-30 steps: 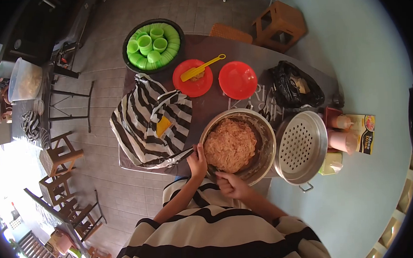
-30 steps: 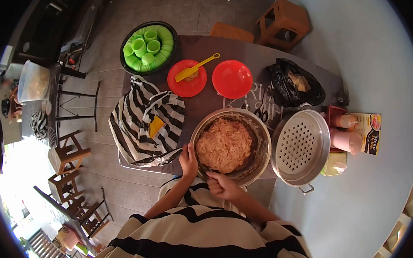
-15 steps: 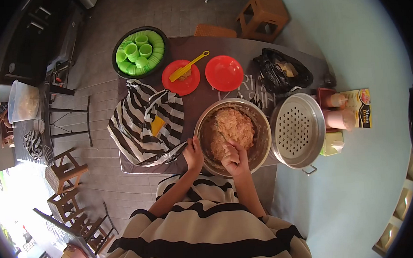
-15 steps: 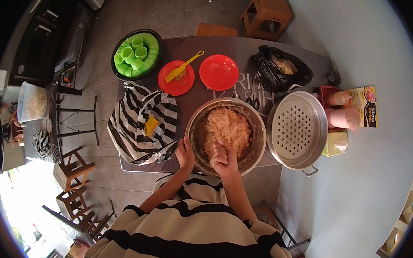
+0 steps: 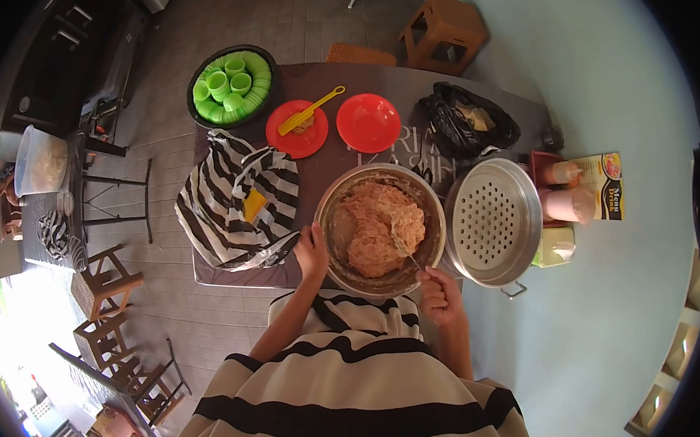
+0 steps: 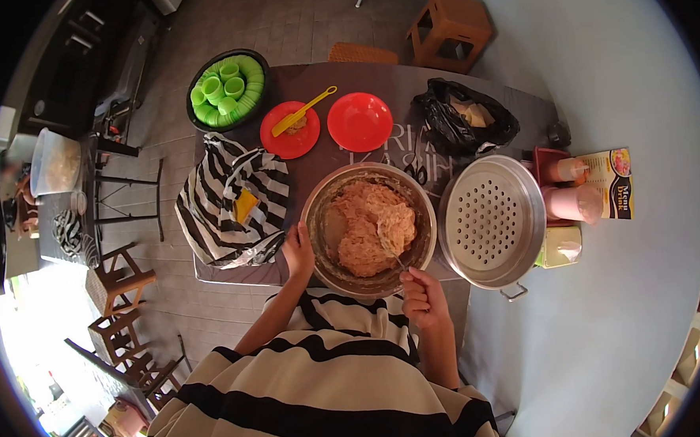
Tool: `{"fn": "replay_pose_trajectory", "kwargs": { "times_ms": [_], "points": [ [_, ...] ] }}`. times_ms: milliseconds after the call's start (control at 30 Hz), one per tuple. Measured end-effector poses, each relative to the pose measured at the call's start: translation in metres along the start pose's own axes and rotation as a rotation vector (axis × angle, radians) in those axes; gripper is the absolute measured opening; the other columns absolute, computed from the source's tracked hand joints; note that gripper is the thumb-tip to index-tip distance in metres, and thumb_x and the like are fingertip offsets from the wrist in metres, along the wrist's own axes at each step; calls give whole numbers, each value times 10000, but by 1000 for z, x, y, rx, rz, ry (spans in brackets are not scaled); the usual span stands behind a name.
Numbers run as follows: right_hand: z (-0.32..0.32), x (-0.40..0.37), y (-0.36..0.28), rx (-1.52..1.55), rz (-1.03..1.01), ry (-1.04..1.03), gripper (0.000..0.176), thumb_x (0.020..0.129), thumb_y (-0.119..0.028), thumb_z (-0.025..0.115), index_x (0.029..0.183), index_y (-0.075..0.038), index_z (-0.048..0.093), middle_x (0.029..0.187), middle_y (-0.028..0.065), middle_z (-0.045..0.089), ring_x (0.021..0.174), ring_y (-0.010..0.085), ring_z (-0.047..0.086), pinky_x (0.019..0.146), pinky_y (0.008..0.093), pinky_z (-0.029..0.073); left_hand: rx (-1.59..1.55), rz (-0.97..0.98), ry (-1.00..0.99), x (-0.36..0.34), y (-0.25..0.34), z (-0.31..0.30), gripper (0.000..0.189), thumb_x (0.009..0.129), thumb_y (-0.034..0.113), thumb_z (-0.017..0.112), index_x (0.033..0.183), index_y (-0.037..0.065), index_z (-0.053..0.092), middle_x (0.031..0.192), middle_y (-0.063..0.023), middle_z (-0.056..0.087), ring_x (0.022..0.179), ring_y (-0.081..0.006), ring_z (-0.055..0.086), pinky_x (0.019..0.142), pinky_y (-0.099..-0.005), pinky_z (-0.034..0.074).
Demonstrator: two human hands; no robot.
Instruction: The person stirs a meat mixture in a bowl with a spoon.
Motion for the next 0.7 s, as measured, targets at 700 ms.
{"fn": "replay_pose_trajectory", "kwargs": {
  "times_ms": [700],
  "points": [
    [6, 76, -40, -2867, -323, 960, 298, 810, -119, 391, 1025, 88, 393, 718, 222, 594, 699, 353, 604, 590, 436, 474, 63, -20, 13, -3, 3, 0, 380, 890, 317, 428, 772, -31, 526, 625, -201, 491, 533, -288, 456, 526, -362, 381]
  ]
}}
Point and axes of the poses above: each hand's wrist, its own x-axis towards the middle knuckle, its own z-axis out of the palm, y = z × x, the point moved 9 cm from there along x, towards the middle knuckle
